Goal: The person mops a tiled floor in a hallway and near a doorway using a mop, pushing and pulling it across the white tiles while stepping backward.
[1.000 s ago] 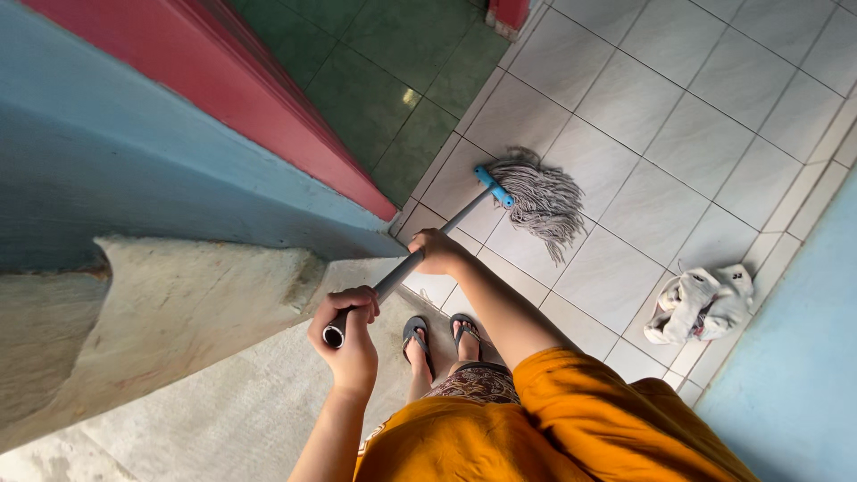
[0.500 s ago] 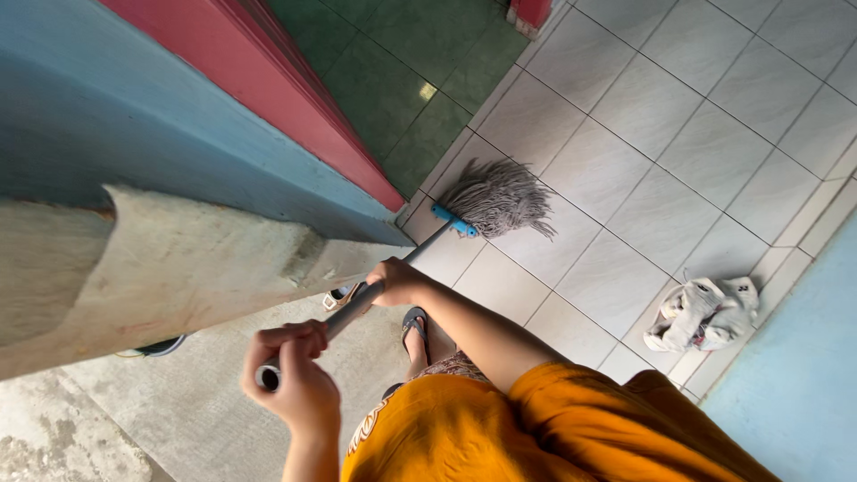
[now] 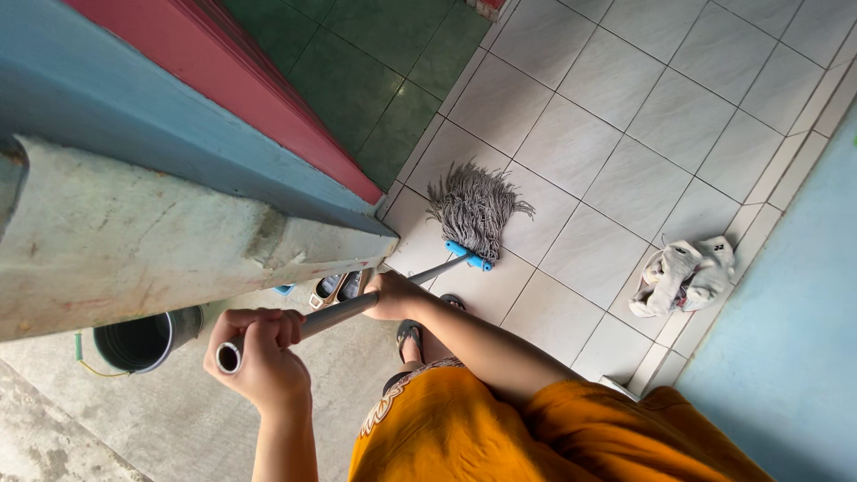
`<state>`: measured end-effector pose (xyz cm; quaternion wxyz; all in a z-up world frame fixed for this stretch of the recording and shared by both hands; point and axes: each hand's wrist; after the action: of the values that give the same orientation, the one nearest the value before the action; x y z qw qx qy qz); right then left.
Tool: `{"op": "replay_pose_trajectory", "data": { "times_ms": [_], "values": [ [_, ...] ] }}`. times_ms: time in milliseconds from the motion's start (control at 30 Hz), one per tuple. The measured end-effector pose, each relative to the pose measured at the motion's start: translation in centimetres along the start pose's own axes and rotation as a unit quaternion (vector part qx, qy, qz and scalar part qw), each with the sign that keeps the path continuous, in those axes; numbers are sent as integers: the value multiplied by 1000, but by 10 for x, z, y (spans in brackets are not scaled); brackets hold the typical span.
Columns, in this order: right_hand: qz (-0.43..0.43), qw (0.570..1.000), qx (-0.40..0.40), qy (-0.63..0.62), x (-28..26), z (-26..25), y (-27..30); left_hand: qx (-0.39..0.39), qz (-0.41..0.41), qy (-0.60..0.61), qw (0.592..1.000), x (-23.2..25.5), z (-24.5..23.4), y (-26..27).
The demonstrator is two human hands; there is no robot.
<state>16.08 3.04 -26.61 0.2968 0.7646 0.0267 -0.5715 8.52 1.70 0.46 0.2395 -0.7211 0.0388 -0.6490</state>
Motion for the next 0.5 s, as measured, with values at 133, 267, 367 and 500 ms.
{"op": "replay_pose_trajectory", "data": {
  "times_ms": [133,267,367,500],
  "values": [
    [43,998,39,22,12,-1,17,-25,-15,29,999,-7,-5,13],
    [106,992,67,20,32,4,38,-36,-61,77,994,-25,-10,26],
    [132,986,102,13,54,15,61,-91,-65,83,990,-39,-19,47],
    [187,971,152,10,75,39,92,-154,-98,113,977,-54,-46,79]
  ]
}}
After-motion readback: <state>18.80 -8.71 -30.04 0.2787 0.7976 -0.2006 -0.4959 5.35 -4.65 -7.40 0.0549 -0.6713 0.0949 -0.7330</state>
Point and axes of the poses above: each hand's wrist, its own y-axis away from the middle knuckle, its own z-axis out of the palm, x = y × z, and after that the axes turned 15 degrees about z, right-handed
